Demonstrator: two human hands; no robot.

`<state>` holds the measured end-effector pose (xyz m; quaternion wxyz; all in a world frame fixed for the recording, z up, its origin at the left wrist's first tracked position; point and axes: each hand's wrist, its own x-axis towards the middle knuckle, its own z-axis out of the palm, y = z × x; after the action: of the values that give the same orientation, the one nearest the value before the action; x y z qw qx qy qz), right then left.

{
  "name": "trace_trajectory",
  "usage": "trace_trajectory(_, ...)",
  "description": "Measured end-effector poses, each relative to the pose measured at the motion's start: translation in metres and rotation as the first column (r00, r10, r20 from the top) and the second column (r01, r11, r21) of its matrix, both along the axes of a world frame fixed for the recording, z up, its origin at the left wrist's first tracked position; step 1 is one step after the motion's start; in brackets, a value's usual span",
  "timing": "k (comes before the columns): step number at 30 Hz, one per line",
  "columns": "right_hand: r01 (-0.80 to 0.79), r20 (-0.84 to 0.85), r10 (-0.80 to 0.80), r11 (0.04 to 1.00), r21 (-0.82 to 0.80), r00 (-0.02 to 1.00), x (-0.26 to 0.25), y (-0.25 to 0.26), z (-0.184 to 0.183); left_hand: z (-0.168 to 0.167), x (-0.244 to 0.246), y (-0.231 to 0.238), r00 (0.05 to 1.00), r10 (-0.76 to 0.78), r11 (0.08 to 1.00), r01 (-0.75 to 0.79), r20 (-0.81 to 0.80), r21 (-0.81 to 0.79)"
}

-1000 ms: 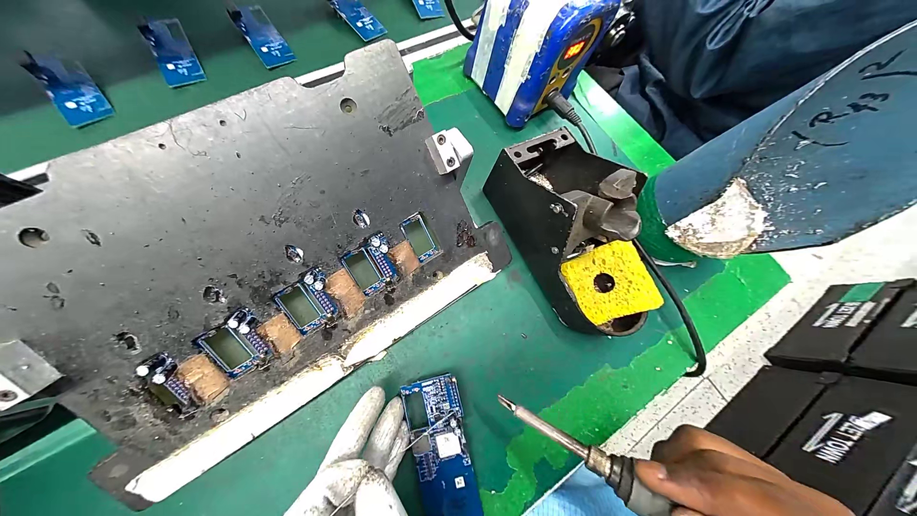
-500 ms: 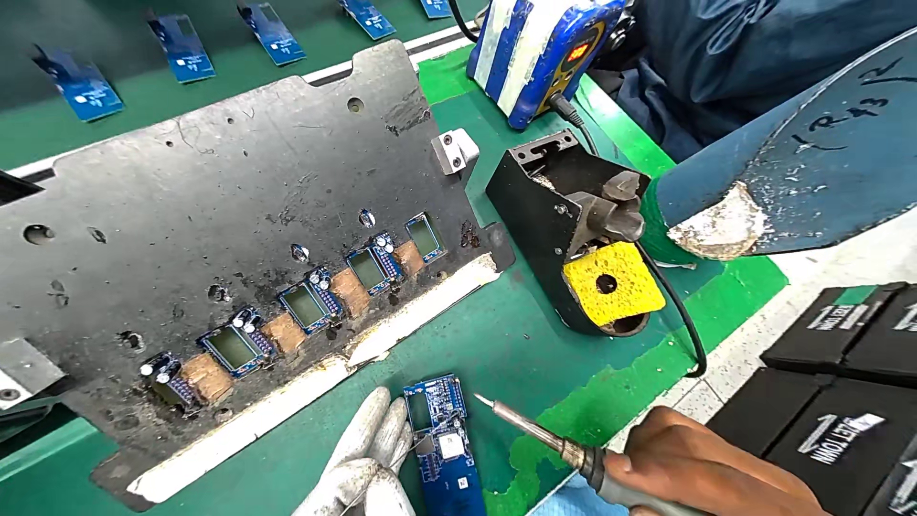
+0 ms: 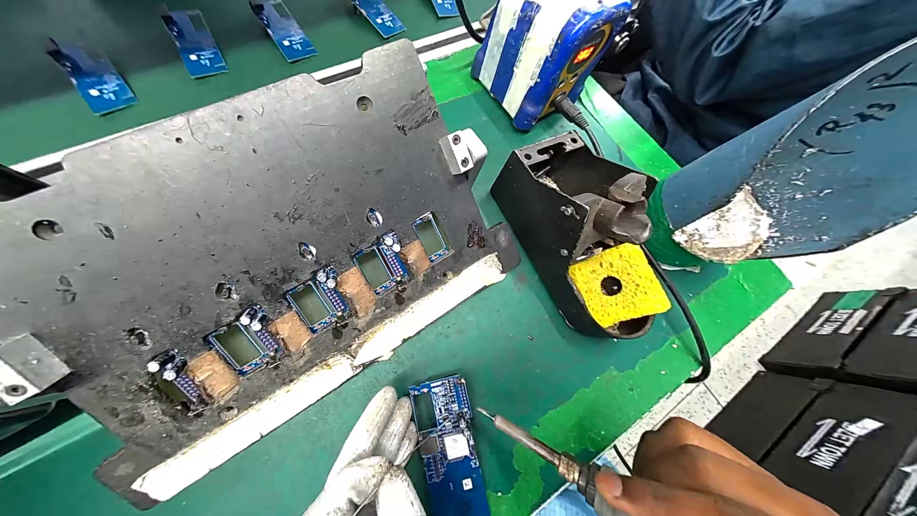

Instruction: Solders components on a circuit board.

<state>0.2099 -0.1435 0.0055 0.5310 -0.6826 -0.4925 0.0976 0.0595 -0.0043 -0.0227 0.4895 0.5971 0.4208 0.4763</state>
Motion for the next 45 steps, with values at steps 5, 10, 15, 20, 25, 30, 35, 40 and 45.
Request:
trace_trajectory(5,-0.006,0.02,0.007,1.0,-0.016,1.0,0.0,-0.001,0.0,0.0,-0.002,0.0,1.0,-0.012,1.0,0.012,-0.007,-0.013)
trace_trajectory(10,-0.021,0.021,0.021,1.0,-0.011,1.0,-0.001,0.0,-0.001,-0.039,-0.012,-0.005,0.994,-0.054,0.991,0.042,0.093,0.128)
trace_trajectory(15,-0.046,0.03,0.047,0.998,-0.037,0.998,-0.003,0.004,0.0,-0.003,-0.002,-0.002,1.0,-0.013,1.0,0.013,-0.006,-0.019)
trace_trajectory(20,-0.065,0.008,0.066,0.997,-0.049,0.998,-0.005,0.005,-0.002,-0.07,-0.02,-0.021,0.995,-0.041,0.995,0.033,0.087,0.09)
trace_trajectory(25,-0.064,0.015,0.065,0.997,-0.053,0.998,-0.005,0.006,-0.001,-0.008,-0.005,-0.003,0.999,-0.026,1.0,0.026,0.022,-0.015)
trace_trajectory(30,-0.065,0.019,0.066,0.997,-0.052,0.998,-0.005,0.004,-0.003,-0.066,-0.023,-0.022,0.99,-0.056,0.997,0.049,0.132,0.054)
trace_trajectory(35,-0.067,0.017,0.068,0.997,-0.044,0.998,-0.005,0.005,-0.004,-0.064,-0.023,-0.023,0.987,-0.049,0.999,0.048,0.152,0.008)
trace_trajectory(40,-0.067,0.019,0.068,0.997,-0.048,0.997,-0.005,0.005,-0.004,-0.064,-0.022,-0.022,0.991,-0.035,0.999,0.032,0.13,0.021)
trace_trajectory(45,-0.037,0.05,0.038,0.999,-0.028,0.998,-0.006,0.003,-0.003,-0.063,-0.024,-0.023,0.99,-0.042,0.999,0.042,0.135,-0.004)
